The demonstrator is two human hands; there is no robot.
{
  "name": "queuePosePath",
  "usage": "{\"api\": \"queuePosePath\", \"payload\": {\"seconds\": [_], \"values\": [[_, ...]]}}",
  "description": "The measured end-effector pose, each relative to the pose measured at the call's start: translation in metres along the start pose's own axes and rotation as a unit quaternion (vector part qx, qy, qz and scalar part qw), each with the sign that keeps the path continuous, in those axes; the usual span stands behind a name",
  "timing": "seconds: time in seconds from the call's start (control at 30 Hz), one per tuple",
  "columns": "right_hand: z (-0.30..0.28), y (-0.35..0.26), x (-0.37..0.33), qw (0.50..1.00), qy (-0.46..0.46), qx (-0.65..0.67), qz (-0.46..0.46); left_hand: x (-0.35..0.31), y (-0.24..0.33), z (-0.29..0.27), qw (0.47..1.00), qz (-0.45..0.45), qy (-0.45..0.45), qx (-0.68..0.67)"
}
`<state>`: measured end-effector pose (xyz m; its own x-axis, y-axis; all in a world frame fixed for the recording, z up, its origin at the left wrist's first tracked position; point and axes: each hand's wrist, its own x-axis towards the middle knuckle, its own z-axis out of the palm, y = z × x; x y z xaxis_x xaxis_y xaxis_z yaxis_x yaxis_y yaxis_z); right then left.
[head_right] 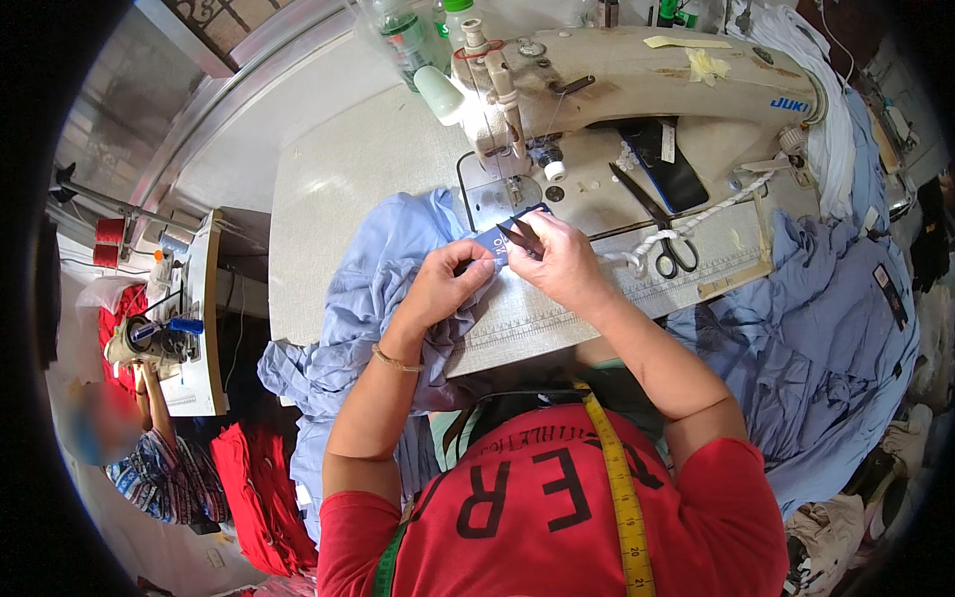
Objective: The person positions a blue shirt under the needle of a sewing machine, places a small blue tag on the inner collar, and uses a handheld tag fastener to secure the tag.
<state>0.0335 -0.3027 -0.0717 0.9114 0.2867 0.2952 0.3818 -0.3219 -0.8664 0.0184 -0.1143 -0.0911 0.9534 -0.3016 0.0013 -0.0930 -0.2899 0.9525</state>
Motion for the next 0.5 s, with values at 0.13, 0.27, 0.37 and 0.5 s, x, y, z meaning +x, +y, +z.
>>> {"api": "queuePosePath", "payload": {"seconds": [0.13, 0.27, 0.37, 0.5], "values": [[-0.001, 0.009, -0.004, 0.992, -0.055, 0.104, 0.054, 0.000, 0.002, 0.000, 1.000, 0.006, 0.004, -0.008], [0.004, 0.012, -0.006, 0.979, -0.082, 0.177, 0.066, 0.001, 0.003, -0.001, 0.999, 0.049, 0.012, 0.011], [0.003, 0.012, -0.004, 0.987, -0.109, 0.101, 0.057, 0.001, 0.006, 0.000, 0.992, 0.105, 0.039, 0.063], [0.004, 0.008, -0.006, 0.996, -0.048, -0.047, -0.066, -0.014, 0.043, 0.008, 0.906, 0.215, 0.181, 0.317]]}}
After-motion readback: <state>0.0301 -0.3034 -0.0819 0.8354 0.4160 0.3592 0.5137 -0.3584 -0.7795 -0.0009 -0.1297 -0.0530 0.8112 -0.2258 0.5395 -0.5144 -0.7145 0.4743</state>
